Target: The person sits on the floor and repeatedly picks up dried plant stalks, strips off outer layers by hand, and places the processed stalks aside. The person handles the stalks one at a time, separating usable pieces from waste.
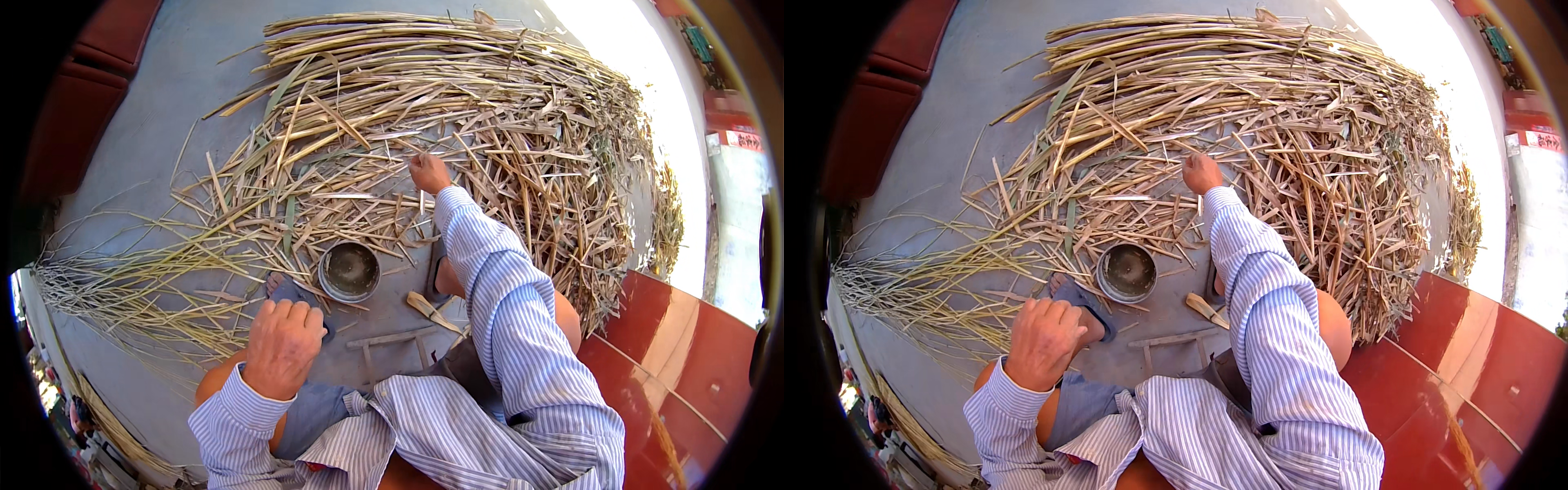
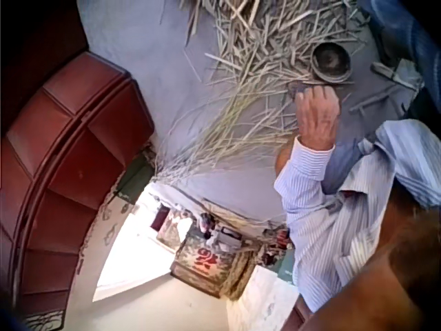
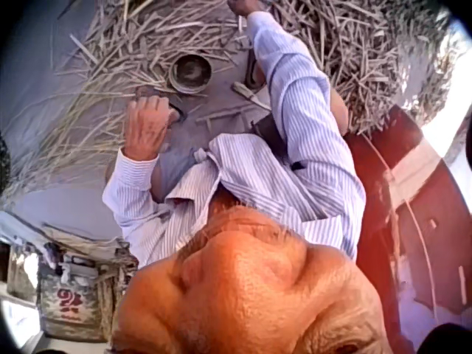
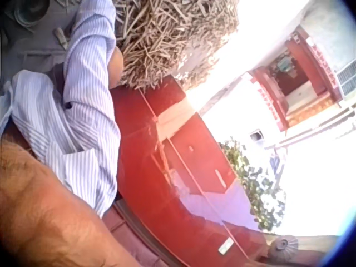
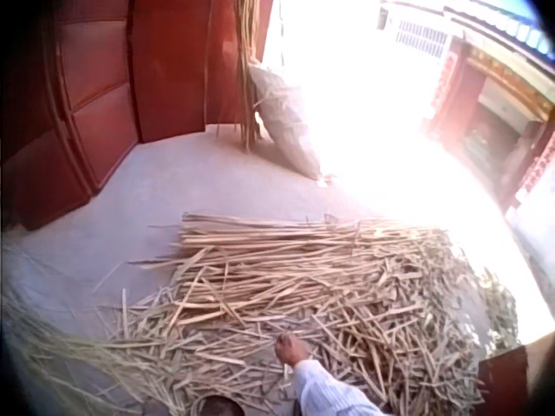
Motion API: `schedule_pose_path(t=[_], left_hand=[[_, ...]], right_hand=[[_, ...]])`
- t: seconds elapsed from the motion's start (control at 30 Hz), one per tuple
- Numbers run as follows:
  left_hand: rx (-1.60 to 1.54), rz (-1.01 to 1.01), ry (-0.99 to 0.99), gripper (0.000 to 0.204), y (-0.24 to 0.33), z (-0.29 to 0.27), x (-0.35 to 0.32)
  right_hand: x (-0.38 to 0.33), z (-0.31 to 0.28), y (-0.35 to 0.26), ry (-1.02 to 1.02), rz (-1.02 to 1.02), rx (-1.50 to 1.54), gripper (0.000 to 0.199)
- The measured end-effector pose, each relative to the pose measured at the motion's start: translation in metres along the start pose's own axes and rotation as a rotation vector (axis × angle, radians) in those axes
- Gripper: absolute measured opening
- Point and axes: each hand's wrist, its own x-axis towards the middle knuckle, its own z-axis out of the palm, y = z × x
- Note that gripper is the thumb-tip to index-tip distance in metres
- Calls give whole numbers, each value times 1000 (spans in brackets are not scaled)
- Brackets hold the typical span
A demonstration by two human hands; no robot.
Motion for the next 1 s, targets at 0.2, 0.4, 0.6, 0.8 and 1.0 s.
schedule_pose_path(t=[0.2,0.4,0.6,0.8,1.0], left_hand=[[-109,-111,-112,35,-7,0,13],[-188,-107,-197,45,-14,5,27],[-223,-124,-278,45,-22,5,37],[-244,-120,-246,45,-21,8,34],[-217,-78,-202,44,-13,4,34]], right_hand=[[57,10,-34,163,-176,-161,33],[129,-1,-55,387,-434,-547,48],[140,-33,-12,67,-324,-836,35],[62,-58,30,-126,-558,-843,18],[40,-105,22,-9,-578,-686,16]])
